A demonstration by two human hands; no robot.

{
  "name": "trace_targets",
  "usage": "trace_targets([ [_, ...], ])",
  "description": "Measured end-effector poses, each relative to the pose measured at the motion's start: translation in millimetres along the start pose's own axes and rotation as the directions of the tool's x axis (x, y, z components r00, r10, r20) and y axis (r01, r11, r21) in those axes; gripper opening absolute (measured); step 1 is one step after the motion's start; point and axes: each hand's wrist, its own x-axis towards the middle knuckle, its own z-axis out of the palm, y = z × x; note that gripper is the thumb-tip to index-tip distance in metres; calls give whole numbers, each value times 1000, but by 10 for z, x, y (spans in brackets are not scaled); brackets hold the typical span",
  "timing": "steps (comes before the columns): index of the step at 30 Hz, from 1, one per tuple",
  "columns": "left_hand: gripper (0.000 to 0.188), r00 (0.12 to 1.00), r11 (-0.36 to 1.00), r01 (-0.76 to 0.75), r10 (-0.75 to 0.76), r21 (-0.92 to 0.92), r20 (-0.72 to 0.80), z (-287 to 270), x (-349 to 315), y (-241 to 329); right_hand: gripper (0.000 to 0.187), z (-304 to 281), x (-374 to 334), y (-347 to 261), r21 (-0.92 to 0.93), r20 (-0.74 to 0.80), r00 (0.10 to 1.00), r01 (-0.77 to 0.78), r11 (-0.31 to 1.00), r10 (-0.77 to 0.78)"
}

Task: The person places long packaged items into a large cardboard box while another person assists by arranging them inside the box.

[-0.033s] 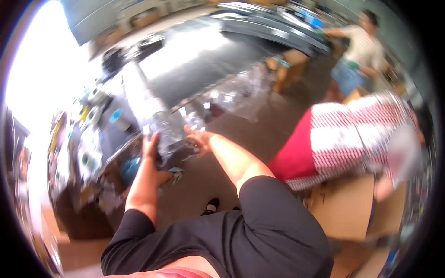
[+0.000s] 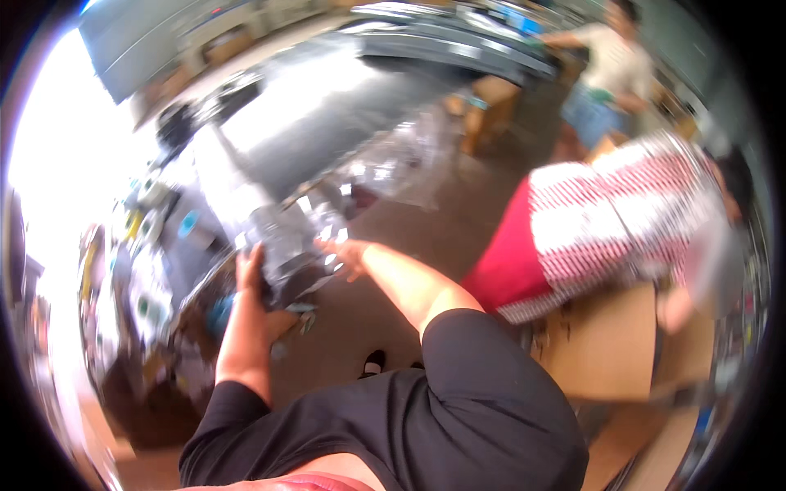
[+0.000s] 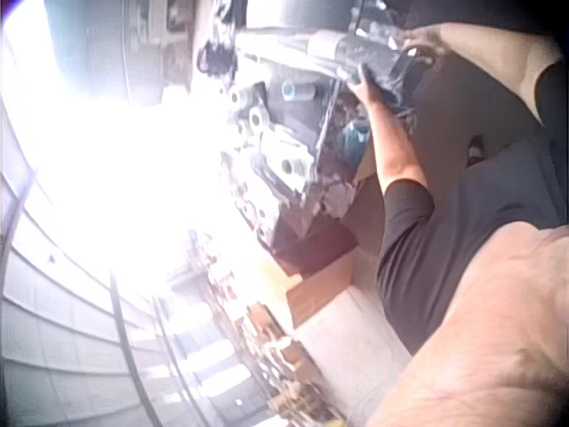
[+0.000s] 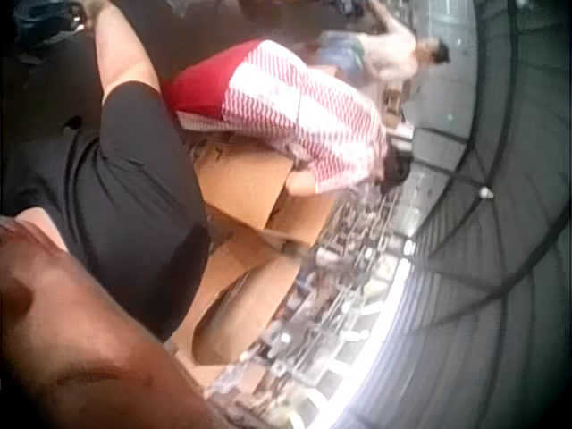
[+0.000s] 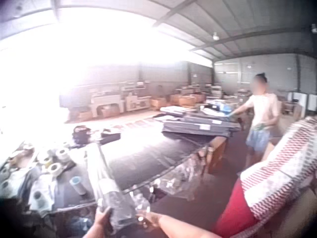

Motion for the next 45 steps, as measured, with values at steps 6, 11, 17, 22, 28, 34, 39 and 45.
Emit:
trace_targets([
  [6,59,940,971,239,-237,22,245,-349,397,-41,90,-686,-1810,976,-360,-137,916,309,880,-378],
  [11,97,983,690,168,-64,704,-172,-625,893,64,74,-770,-3781,1483,-179,-535,657,526,832,-530],
  [17,52,561,394,-821,694,413,451,1939,-673,1173,50,-1071,-5805,2197,-547,-820,-221,32,836,-528],
  [22,44,-254,471,-773,385,-425,887,3619,-2815,1442,50,-1806,-6451,2639,-336,-719,-398,-520,786,-570],
  [28,43,-529,412,-669,321,-618,786,4581,-3830,1754,47,-1989,-6412,3026,-399,-798,-128,-619,676,-589],
  [34,50,-552,406,-575,448,-710,703,5195,-4131,1760,26,-1898,-6319,3331,-407,-670,-287,-630,662,-685],
  [39,55,-576,323,-590,474,-740,666,6140,-4763,2111,20,-1904,-6447,3536,-347,-687,-318,-646,680,-653],
  [45,42,-764,159,-497,386,-853,517,6793,-4815,1761,23,-1922,-6775,3522,-327,-833,-226,-536,779,-506],
])
